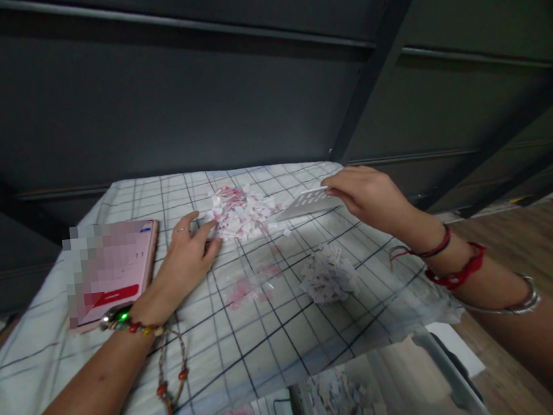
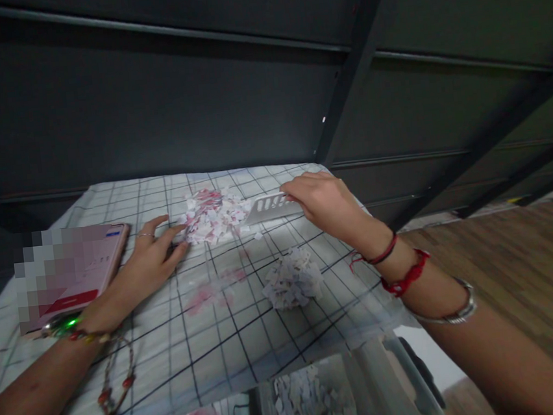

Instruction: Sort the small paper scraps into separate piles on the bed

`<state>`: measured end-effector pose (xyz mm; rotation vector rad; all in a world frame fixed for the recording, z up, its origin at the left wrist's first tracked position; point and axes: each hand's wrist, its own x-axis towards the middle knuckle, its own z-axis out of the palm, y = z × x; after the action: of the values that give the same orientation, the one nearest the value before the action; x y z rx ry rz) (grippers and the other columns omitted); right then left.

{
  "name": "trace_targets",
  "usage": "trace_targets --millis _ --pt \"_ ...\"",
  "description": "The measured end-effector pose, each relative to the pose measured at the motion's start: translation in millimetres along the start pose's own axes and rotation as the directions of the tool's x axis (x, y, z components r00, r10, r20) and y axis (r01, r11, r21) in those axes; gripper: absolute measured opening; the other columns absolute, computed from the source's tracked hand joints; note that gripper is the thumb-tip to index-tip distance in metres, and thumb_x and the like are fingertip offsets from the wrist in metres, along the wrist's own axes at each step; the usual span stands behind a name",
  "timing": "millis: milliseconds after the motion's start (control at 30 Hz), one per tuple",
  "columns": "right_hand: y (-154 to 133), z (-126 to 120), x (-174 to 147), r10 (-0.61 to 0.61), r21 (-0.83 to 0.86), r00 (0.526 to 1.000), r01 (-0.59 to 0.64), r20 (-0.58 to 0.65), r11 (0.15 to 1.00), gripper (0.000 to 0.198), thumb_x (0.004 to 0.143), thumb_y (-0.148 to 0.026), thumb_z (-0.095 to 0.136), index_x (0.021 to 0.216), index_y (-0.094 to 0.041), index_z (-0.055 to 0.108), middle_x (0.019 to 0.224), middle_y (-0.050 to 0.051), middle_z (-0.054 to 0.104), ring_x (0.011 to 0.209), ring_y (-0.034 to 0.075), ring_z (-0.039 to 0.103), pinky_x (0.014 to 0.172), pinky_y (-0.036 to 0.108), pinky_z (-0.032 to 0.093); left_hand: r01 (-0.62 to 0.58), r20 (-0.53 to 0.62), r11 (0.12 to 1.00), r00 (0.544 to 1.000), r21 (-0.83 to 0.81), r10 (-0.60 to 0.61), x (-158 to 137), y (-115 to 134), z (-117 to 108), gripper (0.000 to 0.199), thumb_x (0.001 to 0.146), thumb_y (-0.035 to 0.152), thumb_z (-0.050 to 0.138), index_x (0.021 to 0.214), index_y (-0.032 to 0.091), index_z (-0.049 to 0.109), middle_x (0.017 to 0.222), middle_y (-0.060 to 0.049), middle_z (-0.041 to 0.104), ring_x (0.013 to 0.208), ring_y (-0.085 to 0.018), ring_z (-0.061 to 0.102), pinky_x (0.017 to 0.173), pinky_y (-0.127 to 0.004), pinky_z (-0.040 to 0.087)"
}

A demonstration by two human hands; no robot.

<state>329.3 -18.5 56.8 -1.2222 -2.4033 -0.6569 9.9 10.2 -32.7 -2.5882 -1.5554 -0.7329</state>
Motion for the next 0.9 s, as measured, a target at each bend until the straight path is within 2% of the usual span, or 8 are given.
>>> trace_targets --millis 167,367,533,700,900 --pt "-6 6 8 -0.068 -0.035 0.996 0.071 0.063 0.997 0.022 0.084 -0.008 0.041 0.084 -0.017 0.061 0.079 0.005 0.066 0.077 0.018 0.059 0.07 0.029 0.041 0.003 -0.003 1.0 1.0 0.004 -0.003 -1 1 -2 0.042 0.088 0.036 0.034 0.115 0.011 0.055 0.132 -0.017 0.034 0.122 -0.032 0.035 0.099 -0.046 0.035" --pt "3 -19 -6 -0.171 -0.033 0.982 0.174 0.074 0.984 0.02 0.084 -0.01 0.042 0.086 -0.018 0.06 0.077 0.003 0.065 0.075 0.017 0.059 0.068 0.028 0.042 -0.001 0.003 1.0 1.0 0.014 0.001 -1 0 -1 0.044 0.088 0.035 0.034 0.117 0.009 0.055 0.131 -0.018 0.033 0.123 -0.032 0.034 0.101 -0.044 0.033" --pt "0 -15 1 -0.104 -0.055 0.994 0.105 0.016 0.993 0.019 0.085 -0.011 0.043 0.09 -0.017 0.06 0.082 0.005 0.066 0.079 0.018 0.06 0.071 0.029 0.042 -0.009 0.012 1.0 1.0 0.026 0.008 0 2 -2 0.044 0.088 0.035 0.034 0.116 0.008 0.055 0.13 -0.019 0.033 0.122 -0.033 0.035 0.1 -0.045 0.033" --pt "-2 0 11 -0.081 -0.066 0.992 0.088 0.092 0.994 0.02 0.083 -0.008 0.043 0.085 -0.017 0.061 0.081 0.005 0.067 0.078 0.018 0.06 0.069 0.029 0.042 -0.012 0.022 1.0 1.0 0.015 0.012 -1 2 -4 0.042 0.089 0.035 0.034 0.114 0.009 0.055 0.13 -0.019 0.033 0.121 -0.033 0.035 0.099 -0.045 0.035" --pt "7 -21 -4 -0.166 0.015 0.98 0.165 0.109 0.986 0.02 0.086 -0.013 0.041 0.086 -0.018 0.061 0.078 0.004 0.066 0.075 0.017 0.059 0.07 0.029 0.043 -0.052 0.016 0.998 0.999 0.028 0.052 -1 0 -1 0.042 0.089 0.034 0.034 0.113 0.008 0.056 0.128 -0.02 0.033 0.122 -0.033 0.034 0.101 -0.045 0.032"
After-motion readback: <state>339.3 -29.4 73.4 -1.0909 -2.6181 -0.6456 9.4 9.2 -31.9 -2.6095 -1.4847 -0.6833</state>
